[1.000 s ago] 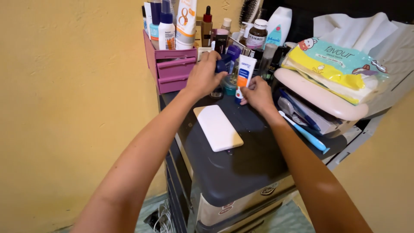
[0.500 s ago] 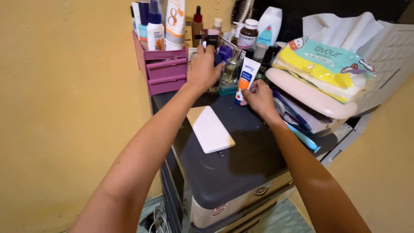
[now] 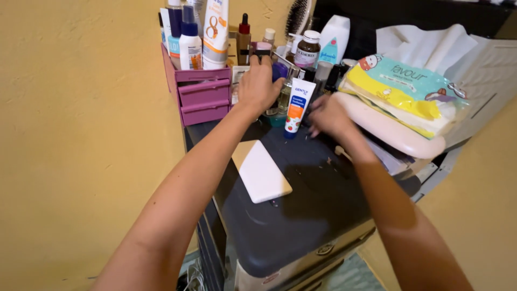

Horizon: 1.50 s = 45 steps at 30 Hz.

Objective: Sorting, arranging, and packing various cosmetic and personal care products into a toiletry bag and a storage drawer unit.

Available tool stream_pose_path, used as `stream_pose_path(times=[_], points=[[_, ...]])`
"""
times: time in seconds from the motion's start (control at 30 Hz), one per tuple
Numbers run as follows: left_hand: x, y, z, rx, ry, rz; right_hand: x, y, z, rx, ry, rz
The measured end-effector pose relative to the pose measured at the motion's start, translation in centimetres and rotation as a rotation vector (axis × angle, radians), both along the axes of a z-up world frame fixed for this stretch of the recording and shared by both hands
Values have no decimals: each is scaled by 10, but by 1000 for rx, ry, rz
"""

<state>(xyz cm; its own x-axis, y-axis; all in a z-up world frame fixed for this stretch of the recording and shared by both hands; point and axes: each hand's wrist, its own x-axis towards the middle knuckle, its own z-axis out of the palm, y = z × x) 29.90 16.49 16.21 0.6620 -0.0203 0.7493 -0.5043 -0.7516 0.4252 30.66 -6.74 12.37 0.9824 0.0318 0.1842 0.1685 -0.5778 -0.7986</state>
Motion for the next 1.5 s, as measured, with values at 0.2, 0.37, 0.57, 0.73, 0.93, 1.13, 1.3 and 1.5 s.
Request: stream_pose_path(times=[0.2, 0.37, 0.57, 0.73, 0.93, 1.13, 1.3, 1.5], points=[[8, 0, 5, -1, 31, 8, -20, 23, 100, -117, -471, -49], [18, -3, 8, 9, 38, 8, 19, 52, 126, -299, -290, -24], [25, -3, 10, 30, 74, -19, 54, 76, 125, -573, -96, -79], [27, -1, 6, 11, 77, -44, 70, 68, 116, -649, -98, -71], [40, -9, 3, 28, 82, -84, 88, 52, 107, -687, -214, 3], [47, -18, 2, 71, 97, -75, 86, 49, 106, -673, -273, 24], [44, -20, -2, 78, 119, -116, 85, 52, 104, -599, -220, 37], [49, -21, -16, 71, 195, -135, 100, 49, 97, -702, -258, 6]])
